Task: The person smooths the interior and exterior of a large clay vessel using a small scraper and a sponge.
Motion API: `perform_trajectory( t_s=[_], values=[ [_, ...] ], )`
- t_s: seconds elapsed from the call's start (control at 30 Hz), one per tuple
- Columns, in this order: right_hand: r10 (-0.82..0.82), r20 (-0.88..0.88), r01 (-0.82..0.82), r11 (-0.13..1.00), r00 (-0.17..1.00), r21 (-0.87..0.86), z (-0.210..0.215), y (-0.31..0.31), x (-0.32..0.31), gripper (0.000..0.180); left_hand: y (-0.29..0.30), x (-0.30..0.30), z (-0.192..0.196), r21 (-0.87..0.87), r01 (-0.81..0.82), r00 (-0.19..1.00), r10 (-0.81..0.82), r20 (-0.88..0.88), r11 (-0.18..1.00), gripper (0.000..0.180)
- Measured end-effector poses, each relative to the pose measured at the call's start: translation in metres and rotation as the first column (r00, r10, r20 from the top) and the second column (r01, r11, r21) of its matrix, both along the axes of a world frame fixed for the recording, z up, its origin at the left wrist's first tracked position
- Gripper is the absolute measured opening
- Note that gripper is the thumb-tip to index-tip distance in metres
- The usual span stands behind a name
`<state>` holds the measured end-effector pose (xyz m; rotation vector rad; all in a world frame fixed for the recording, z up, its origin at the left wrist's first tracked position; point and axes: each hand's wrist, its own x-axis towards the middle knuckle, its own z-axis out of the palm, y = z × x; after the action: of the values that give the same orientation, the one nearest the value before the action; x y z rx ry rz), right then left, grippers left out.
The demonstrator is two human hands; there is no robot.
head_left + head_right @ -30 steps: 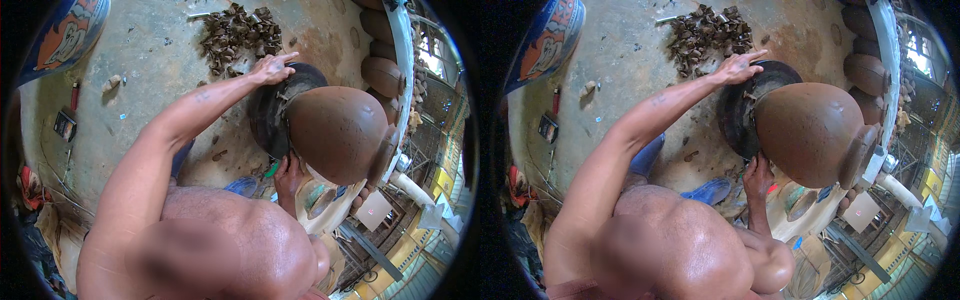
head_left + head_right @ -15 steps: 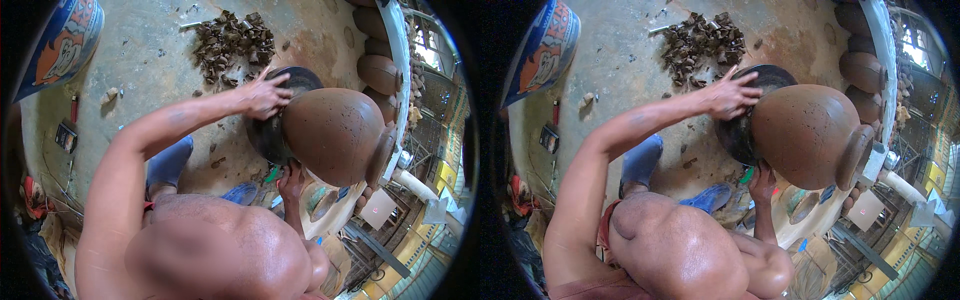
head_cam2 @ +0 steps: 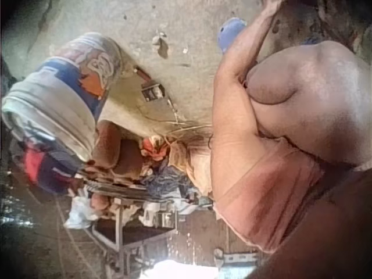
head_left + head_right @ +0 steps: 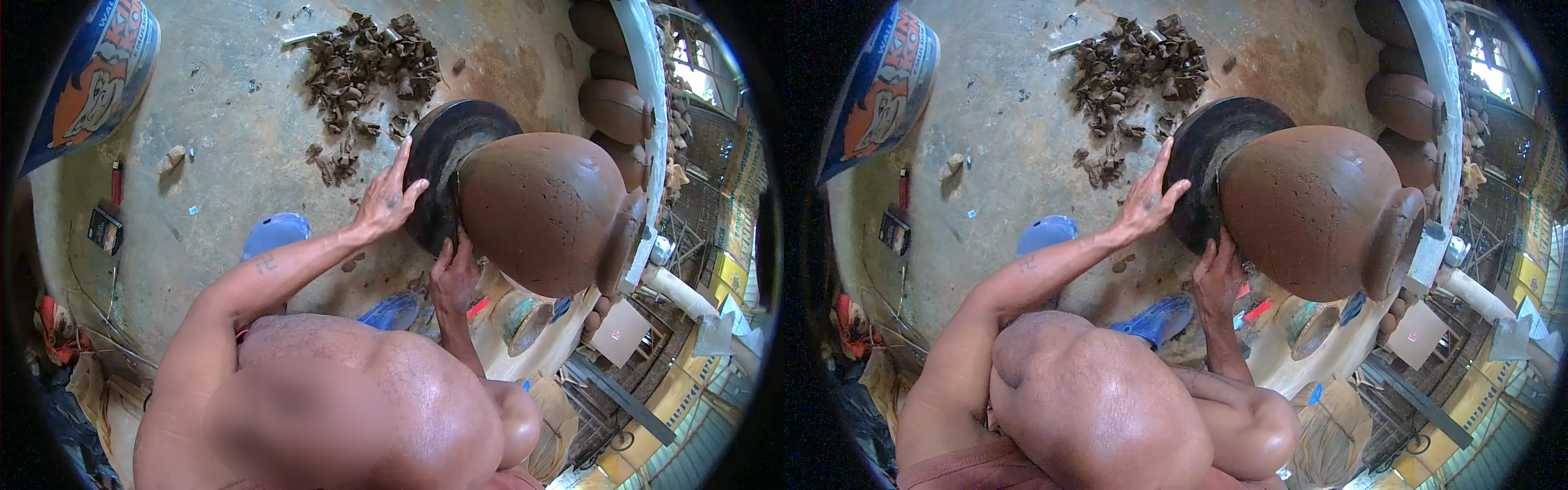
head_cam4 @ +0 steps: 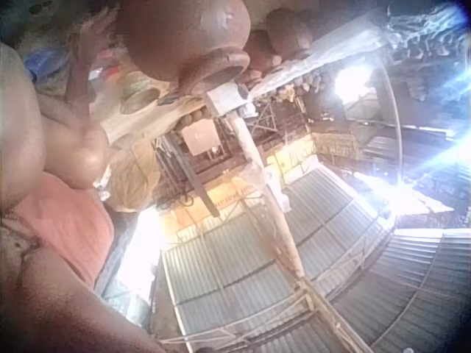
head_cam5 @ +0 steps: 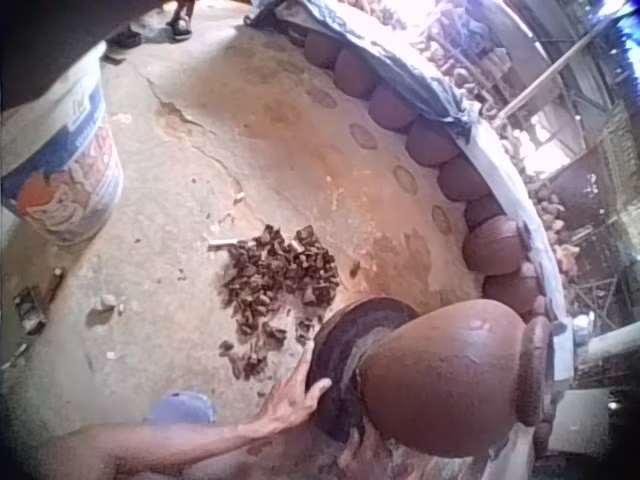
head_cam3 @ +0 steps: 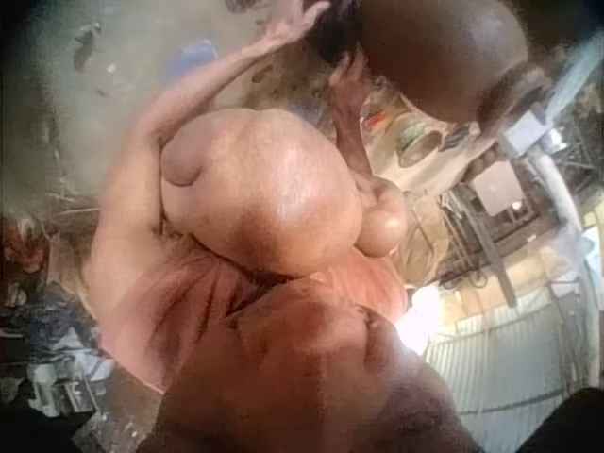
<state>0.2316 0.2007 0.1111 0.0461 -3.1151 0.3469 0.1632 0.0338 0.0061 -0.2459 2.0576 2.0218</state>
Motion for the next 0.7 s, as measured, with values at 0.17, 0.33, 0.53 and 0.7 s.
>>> perform_trajectory(
  t_s=[0.17,0.33,0.53,0.7],
  values=[
    [0.067,0.015,-0.068,0.993,0.998,0.093,0.005,0.023,0.006,0.034,-0.008,-0.033,-0.008,-0.018,-0.026,0.985,0.022,-0.174,1.000,0.088],
    [0.182,-0.014,-0.179,0.977,0.983,0.118,0.009,0.043,0.008,0.035,-0.019,-0.101,-0.016,-0.085,0.047,0.965,-0.067,-0.255,0.995,0.075],
    [0.198,0.011,-0.198,0.976,0.980,0.095,0.009,0.065,0.013,0.034,0.000,-0.185,-0.009,-0.230,0.211,0.962,-0.243,-0.122,0.950,0.065],
    [0.230,0.070,-0.233,0.972,0.971,0.042,0.009,0.101,0.018,0.033,0.020,-0.216,0.016,-0.378,0.421,0.874,-0.481,-0.076,0.825,0.056]
  ],
)
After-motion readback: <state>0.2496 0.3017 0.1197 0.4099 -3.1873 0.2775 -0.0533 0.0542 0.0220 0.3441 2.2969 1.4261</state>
